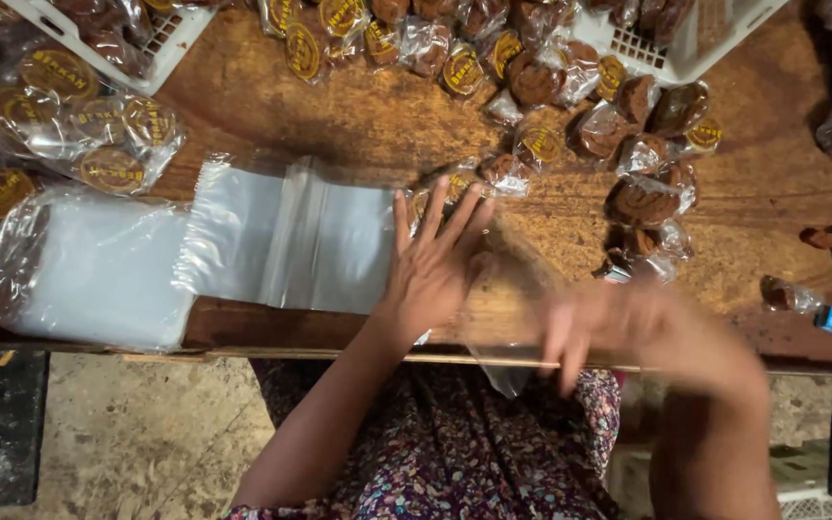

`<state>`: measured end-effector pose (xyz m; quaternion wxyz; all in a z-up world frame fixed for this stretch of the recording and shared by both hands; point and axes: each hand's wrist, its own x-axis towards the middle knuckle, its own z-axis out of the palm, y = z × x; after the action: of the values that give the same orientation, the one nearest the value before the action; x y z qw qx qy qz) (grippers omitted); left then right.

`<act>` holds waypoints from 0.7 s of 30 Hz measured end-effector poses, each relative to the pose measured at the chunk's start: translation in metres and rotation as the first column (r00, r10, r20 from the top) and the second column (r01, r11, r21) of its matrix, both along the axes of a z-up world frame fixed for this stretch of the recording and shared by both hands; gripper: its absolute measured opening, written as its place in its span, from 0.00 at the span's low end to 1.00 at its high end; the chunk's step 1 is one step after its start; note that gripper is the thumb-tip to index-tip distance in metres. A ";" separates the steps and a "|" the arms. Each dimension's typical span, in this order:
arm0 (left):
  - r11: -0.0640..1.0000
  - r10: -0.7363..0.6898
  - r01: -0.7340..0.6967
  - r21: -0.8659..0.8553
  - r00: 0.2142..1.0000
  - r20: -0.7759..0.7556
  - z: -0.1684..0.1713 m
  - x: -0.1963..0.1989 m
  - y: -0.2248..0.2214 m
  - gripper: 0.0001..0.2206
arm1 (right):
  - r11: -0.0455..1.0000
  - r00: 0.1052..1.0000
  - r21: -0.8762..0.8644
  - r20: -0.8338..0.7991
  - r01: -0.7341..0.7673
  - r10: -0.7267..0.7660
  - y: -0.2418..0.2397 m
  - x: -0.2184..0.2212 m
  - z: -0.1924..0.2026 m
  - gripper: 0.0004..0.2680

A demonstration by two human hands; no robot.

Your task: Packaging individually wrapped baked goods into larger plastic bags

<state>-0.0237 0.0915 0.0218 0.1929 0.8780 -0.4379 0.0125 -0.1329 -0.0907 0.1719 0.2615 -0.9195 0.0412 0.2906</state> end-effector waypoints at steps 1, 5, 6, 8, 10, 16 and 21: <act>1.000 0.001 -0.001 -0.003 1.000 0.005 0.000 0.000 -0.002 0.29 | 1.000 1.000 -0.003 0.005 -0.001 0.001 -0.014 0.022 -0.007 0.13; 0.997 -0.004 0.001 0.073 0.999 0.040 0.001 -0.001 -0.003 0.31 | 0.958 0.897 -0.187 0.423 0.220 -0.124 -0.058 0.087 -0.052 0.12; 0.996 -0.015 0.012 0.083 0.999 0.033 0.001 -0.001 -0.002 0.33 | 0.959 0.898 -0.219 0.434 0.179 -0.068 -0.065 0.099 -0.068 0.13; 0.996 -0.025 0.020 0.085 0.998 0.059 -0.001 0.002 -0.001 0.36 | 0.955 0.890 -0.274 0.454 0.112 0.026 -0.081 0.118 -0.097 0.13; 0.995 -0.036 0.029 0.091 0.997 0.069 -0.004 -0.001 0.001 0.38 | 0.944 0.882 -0.327 0.455 0.043 0.118 -0.099 0.123 -0.119 0.14; 0.995 -0.036 0.027 0.101 0.995 0.093 -0.004 -0.001 -0.001 0.38 | 0.998 0.974 -0.048 0.224 0.047 -0.035 -0.062 0.122 -0.076 0.26; 0.994 -0.027 0.015 0.104 0.993 0.118 0.009 0.019 -0.007 0.36 | 0.999 0.982 0.030 0.191 -0.012 0.006 -0.086 0.131 -0.122 0.26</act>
<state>-0.0043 0.0843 0.0311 0.1210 0.8797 -0.4580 0.0405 -0.0021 -0.1766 0.0502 0.2770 -0.9392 0.0074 0.2029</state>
